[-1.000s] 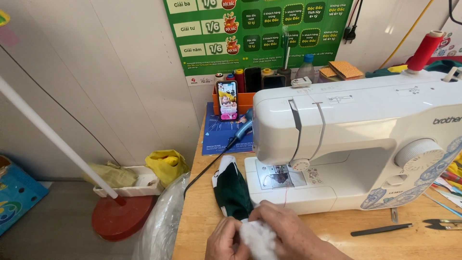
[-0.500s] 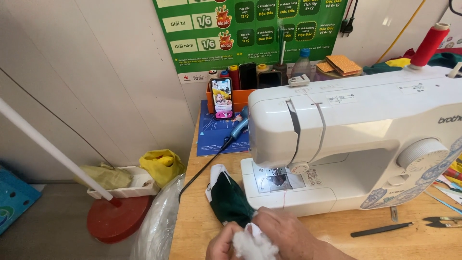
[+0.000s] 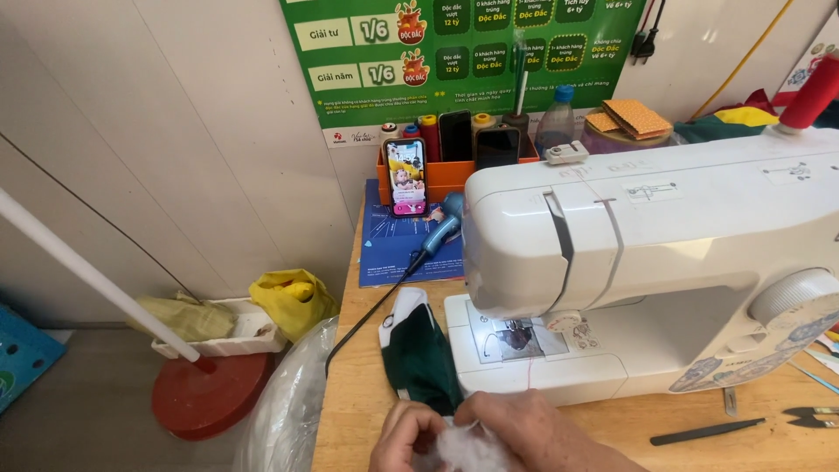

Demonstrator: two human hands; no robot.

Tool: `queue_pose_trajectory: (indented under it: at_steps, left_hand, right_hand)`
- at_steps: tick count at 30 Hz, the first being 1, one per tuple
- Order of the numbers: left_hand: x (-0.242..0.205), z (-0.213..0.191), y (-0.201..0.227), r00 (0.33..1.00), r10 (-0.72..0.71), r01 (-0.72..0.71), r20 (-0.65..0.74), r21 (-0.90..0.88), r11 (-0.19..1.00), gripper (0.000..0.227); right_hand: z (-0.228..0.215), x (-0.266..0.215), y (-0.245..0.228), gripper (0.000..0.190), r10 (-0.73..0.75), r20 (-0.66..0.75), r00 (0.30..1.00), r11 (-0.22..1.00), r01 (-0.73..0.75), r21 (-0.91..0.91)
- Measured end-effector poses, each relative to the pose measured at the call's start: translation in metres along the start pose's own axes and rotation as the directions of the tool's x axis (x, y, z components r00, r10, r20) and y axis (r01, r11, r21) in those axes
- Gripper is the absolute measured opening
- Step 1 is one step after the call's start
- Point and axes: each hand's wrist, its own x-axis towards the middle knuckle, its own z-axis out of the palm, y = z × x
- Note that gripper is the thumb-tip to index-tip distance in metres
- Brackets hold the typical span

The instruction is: The person stuffs a fabric fish-shaped toy with synthetic filling by hand, then pushes the filling into the tail and fins.

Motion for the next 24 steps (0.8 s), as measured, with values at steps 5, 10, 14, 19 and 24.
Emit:
queue_pose_trajectory:
  at_steps: [5, 10, 14, 19, 24]
  left_hand:
    - [-0.006, 0.011, 0.010, 0.980, 0.196, -0.169, -0.028, 0.402, 0.900, 0.025]
    - [0.012, 0.013, -0.031, 0.855, 0.519, -0.444, 0.012, 0.536, 0.718, 0.020]
    - [0.032, 0.003, -0.023, 0.983, 0.157, -0.174, 0.091, 0.725, 0.667, 0.024]
    - [0.016, -0.023, 0.016, 0.991, 0.053, -0.114, 0.121, 0.575, 0.810, 0.035]
    - [0.006, -0.024, 0.032, 0.998, 0.066, -0.058, -0.009, 0.380, 0.923, 0.045]
  right_hand:
    - [0.018, 0.003, 0.009, 0.020, -0.480, -0.243, 0.843, 0.872, 0.430, -0.233]
    - [0.042, 0.007, 0.020, 0.012, -0.574, -0.268, 0.774, 0.805, 0.471, -0.361]
    - [0.057, 0.018, 0.014, 0.009, -0.560, -0.365, 0.743, 0.828, 0.519, -0.214]
    - [0.031, 0.002, -0.004, 0.038, -0.341, -0.151, 0.928, 0.940, 0.342, -0.019]
    - [0.019, -0.004, -0.007, 0.062, -0.297, -0.008, 0.955, 0.910, 0.286, 0.300]
